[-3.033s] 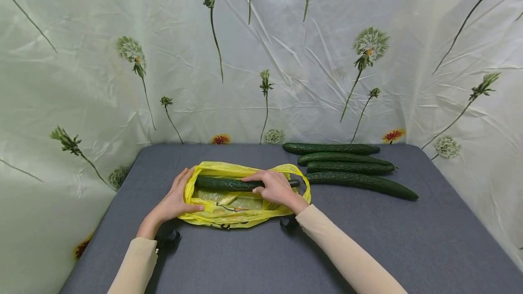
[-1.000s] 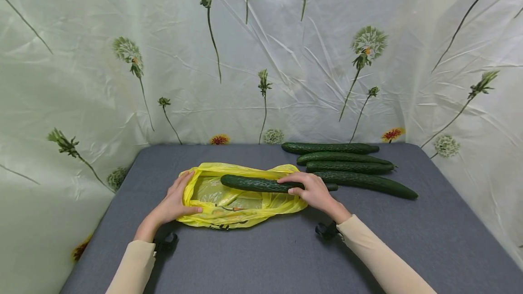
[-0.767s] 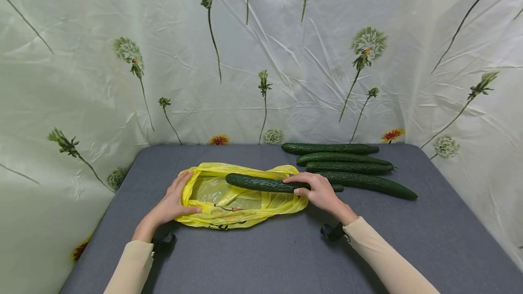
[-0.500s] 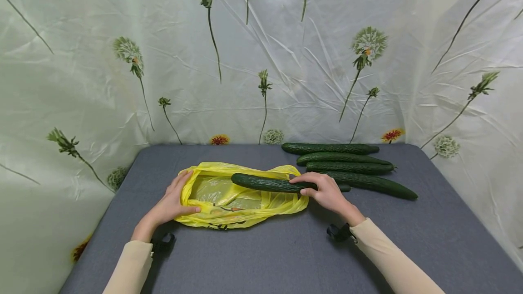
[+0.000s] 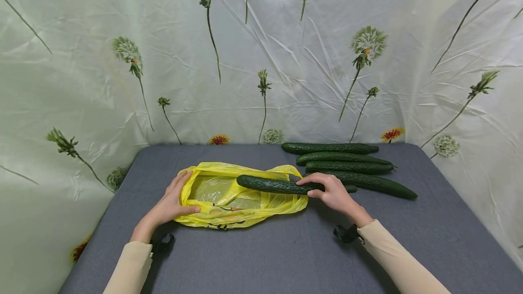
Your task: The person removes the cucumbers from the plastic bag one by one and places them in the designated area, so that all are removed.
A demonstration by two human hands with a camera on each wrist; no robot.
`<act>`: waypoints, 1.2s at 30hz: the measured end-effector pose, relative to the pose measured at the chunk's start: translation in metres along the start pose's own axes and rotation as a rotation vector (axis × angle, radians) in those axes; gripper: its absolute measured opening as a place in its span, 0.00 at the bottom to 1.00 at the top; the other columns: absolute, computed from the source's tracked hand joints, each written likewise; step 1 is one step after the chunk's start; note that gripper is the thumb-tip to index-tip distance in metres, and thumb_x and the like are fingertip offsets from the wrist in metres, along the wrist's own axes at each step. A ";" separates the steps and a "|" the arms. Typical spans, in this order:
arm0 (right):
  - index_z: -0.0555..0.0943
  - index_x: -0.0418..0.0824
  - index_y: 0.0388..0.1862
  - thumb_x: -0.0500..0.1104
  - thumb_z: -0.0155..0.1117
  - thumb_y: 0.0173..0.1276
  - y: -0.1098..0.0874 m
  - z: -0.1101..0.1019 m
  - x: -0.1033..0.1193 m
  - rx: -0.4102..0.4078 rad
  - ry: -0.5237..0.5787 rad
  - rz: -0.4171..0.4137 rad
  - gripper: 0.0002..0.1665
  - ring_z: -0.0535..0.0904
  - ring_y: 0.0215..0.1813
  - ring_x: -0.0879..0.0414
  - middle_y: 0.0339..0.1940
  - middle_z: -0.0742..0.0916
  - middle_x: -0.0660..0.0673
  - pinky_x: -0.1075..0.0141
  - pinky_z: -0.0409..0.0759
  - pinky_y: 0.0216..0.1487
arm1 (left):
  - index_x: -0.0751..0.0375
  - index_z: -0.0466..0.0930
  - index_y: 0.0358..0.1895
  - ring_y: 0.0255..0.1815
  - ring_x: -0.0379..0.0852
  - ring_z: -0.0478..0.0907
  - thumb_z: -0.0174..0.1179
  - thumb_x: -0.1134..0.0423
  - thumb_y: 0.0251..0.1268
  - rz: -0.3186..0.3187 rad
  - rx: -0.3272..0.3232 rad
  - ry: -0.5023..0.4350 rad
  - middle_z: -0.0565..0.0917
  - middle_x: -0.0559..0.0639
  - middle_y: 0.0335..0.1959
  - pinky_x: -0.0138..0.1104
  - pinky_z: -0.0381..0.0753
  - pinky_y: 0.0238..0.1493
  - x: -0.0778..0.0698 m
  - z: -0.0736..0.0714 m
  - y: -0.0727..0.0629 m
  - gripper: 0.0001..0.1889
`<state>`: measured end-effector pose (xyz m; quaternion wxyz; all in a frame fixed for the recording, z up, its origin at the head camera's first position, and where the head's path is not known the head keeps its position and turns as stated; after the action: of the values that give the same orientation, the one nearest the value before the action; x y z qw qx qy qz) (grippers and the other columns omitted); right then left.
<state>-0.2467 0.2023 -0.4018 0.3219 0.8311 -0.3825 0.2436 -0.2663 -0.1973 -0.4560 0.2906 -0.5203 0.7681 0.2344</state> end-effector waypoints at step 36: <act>0.84 0.43 0.47 0.27 0.68 0.55 -0.031 -0.030 -0.023 -0.007 -0.057 0.055 0.21 0.80 0.51 0.50 0.46 0.86 0.48 0.49 0.76 0.49 | 0.59 0.44 0.77 0.71 0.73 0.38 0.72 0.50 0.51 -0.037 0.020 0.001 0.40 0.67 0.75 0.72 0.48 0.56 0.001 0.000 -0.002 0.55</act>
<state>-0.2405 0.2504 -0.4077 0.3068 0.8259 -0.4149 0.2272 -0.2651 -0.1985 -0.4569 0.2998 -0.5317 0.7606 0.2212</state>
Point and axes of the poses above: each hand's wrist, its own y-axis towards the middle knuckle, its own z-axis out of the palm, x = y × z, the point moved 7 cm from there along y, towards the middle knuckle
